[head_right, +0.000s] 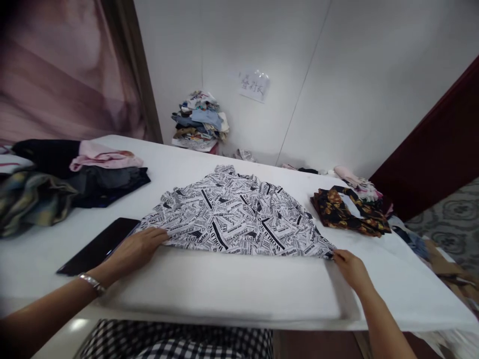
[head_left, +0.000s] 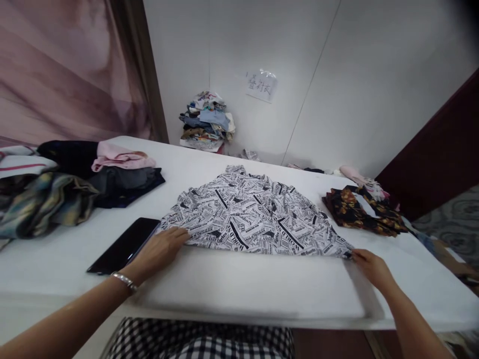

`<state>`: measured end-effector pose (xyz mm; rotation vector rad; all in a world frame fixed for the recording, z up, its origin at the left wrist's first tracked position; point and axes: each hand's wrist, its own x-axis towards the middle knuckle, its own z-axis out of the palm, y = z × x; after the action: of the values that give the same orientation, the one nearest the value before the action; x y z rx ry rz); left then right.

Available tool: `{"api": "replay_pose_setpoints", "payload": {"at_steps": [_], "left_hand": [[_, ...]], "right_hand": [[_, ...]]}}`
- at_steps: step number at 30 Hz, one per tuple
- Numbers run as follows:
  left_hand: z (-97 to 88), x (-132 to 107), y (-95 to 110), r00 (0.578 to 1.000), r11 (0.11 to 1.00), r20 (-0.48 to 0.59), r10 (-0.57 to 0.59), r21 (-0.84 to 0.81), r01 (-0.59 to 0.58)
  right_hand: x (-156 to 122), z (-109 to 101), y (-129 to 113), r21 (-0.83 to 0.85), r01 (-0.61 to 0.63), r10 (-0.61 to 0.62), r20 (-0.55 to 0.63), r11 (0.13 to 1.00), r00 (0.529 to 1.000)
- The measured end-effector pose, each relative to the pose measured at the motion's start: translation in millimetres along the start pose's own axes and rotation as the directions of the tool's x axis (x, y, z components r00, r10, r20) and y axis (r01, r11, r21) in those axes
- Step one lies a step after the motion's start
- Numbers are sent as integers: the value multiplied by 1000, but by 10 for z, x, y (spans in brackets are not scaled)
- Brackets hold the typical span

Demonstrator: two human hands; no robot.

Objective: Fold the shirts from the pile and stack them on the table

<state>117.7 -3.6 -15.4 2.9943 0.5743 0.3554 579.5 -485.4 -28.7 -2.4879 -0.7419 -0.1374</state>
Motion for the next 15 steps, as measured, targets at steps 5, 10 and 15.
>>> {"api": "replay_pose_setpoints", "payload": {"at_steps": [5, 10, 15], "left_hand": [[-61, -19, -56, 993, 982, 61, -106, -149, 114], [-100, 356, 48, 992, 982, -37, -122, -147, 116], [210, 544, -4, 1000, 1000, 8, 0, -14, 0]], "right_hand": [[-101, 192, -538, -67, 264, -272, -181, 962, 945], [-148, 531, -1472, 95, 436, -435, -30, 895, 900], [-154, 943, -1743, 43, 397, -389, 315, 917, 866]]}}
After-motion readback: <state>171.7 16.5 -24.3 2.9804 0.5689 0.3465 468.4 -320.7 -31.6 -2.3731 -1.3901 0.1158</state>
